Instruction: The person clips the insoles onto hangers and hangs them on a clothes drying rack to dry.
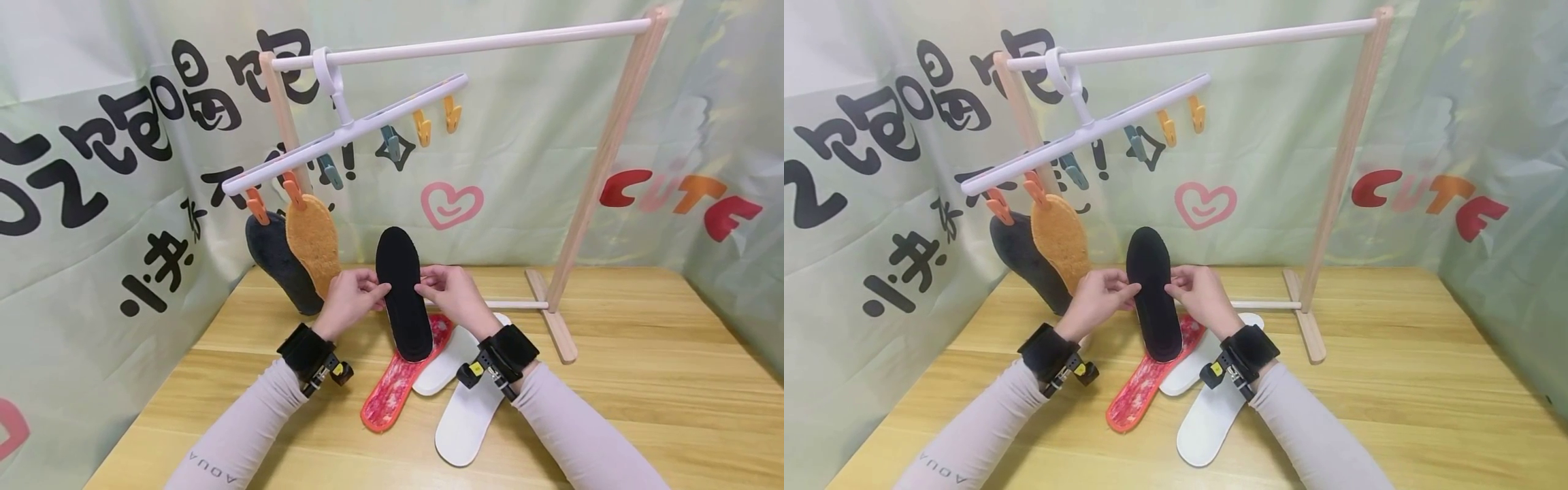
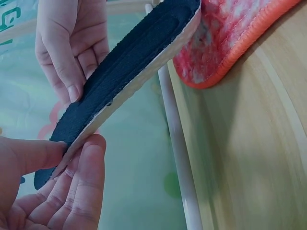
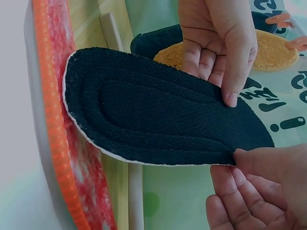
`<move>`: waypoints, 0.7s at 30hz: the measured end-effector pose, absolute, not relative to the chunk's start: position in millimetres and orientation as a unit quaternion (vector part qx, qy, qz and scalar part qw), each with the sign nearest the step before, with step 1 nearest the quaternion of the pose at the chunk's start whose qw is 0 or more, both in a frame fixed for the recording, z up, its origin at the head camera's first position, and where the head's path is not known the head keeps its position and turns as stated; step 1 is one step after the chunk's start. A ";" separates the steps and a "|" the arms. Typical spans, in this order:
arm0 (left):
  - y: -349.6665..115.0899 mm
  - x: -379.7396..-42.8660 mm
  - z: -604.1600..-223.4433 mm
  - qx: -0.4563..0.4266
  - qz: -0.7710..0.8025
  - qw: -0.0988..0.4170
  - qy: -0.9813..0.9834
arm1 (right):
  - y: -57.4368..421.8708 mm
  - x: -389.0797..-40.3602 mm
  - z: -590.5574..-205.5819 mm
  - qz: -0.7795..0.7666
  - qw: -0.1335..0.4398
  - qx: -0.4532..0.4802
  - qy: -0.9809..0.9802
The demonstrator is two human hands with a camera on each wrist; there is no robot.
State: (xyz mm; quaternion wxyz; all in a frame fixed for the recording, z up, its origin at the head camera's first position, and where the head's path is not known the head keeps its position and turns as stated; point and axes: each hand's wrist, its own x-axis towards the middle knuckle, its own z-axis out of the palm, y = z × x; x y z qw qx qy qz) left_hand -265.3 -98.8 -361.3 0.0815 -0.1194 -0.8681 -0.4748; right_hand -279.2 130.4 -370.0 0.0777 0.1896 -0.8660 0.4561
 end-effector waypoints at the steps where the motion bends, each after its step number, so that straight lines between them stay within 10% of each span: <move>1: -99.1 -265.1 -361.2 -0.118 -0.475 0.081 -0.868 | 129.9 -279.0 -369.9 0.456 0.078 0.190 -0.866; 21: -110.1 -259.7 -359.3 -0.108 -0.476 0.078 -0.870 | 117.4 -277.9 -369.6 0.465 0.081 0.208 -0.857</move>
